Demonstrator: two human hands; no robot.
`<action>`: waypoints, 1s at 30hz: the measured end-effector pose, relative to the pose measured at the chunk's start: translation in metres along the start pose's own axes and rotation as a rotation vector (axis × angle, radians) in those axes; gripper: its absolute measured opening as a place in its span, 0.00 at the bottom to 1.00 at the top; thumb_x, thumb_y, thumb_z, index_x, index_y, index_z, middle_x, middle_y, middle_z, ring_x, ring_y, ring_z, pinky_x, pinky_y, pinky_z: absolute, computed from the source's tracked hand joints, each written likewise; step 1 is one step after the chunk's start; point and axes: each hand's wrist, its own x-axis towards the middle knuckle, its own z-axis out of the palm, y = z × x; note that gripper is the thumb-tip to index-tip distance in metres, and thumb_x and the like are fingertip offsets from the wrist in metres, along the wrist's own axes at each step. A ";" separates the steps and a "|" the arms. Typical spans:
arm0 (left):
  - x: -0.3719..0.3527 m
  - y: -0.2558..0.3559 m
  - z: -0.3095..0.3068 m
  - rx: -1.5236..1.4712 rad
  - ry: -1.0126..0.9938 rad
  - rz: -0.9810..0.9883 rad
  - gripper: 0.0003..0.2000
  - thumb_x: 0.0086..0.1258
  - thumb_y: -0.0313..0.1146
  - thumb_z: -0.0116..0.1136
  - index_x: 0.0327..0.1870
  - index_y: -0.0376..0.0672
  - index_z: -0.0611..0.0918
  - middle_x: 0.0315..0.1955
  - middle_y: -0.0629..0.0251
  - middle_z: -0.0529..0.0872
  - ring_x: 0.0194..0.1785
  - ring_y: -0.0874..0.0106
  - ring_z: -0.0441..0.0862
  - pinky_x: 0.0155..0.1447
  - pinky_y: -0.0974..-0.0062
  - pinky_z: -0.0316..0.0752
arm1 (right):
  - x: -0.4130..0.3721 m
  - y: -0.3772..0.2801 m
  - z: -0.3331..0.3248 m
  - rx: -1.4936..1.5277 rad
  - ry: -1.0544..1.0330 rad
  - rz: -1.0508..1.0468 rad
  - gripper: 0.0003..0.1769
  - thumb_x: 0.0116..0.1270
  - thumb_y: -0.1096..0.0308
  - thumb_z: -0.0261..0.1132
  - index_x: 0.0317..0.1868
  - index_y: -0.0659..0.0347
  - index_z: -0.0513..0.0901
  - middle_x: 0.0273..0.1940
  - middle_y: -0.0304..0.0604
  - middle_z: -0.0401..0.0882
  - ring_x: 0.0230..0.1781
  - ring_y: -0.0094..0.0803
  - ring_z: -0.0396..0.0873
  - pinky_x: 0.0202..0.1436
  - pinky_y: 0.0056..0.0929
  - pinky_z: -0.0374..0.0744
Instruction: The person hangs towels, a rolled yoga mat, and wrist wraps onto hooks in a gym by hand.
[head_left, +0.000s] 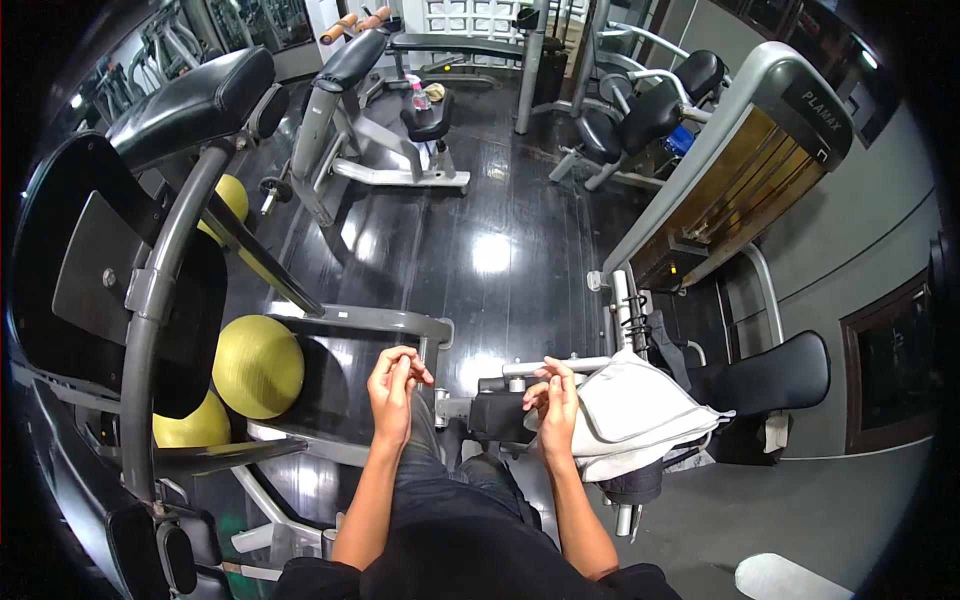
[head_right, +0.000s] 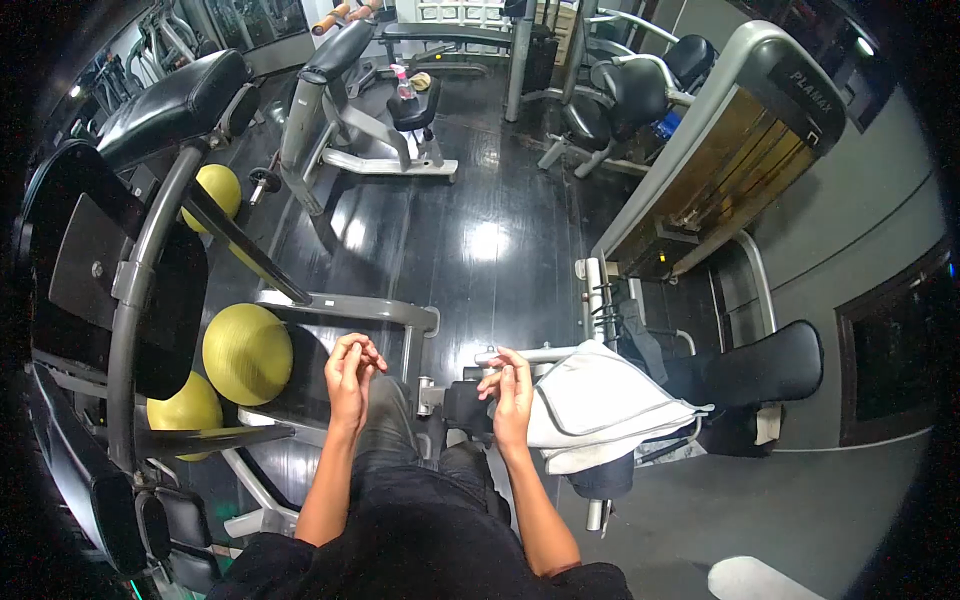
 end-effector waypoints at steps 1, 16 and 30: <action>0.004 0.000 -0.001 -0.011 -0.004 0.017 0.07 0.77 0.30 0.46 0.43 0.37 0.76 0.32 0.65 0.78 0.32 0.75 0.79 0.38 0.78 0.75 | 0.002 0.001 0.001 0.013 0.021 0.016 0.18 0.79 0.61 0.45 0.61 0.62 0.69 0.46 0.44 0.71 0.30 0.22 0.76 0.32 0.20 0.76; 0.161 -0.019 -0.039 -0.006 -0.010 -0.073 0.08 0.77 0.34 0.47 0.42 0.40 0.76 0.31 0.66 0.77 0.31 0.76 0.78 0.38 0.78 0.74 | 0.060 0.021 0.042 0.035 0.209 0.043 0.19 0.79 0.59 0.45 0.60 0.62 0.69 0.46 0.43 0.72 0.30 0.20 0.75 0.34 0.19 0.76; 0.289 -0.049 -0.056 0.104 -0.235 -0.213 0.06 0.76 0.31 0.49 0.44 0.39 0.76 0.32 0.64 0.78 0.32 0.75 0.78 0.38 0.77 0.76 | 0.150 0.053 0.098 0.043 0.432 -0.006 0.19 0.80 0.59 0.45 0.60 0.62 0.69 0.46 0.42 0.73 0.30 0.21 0.75 0.33 0.20 0.76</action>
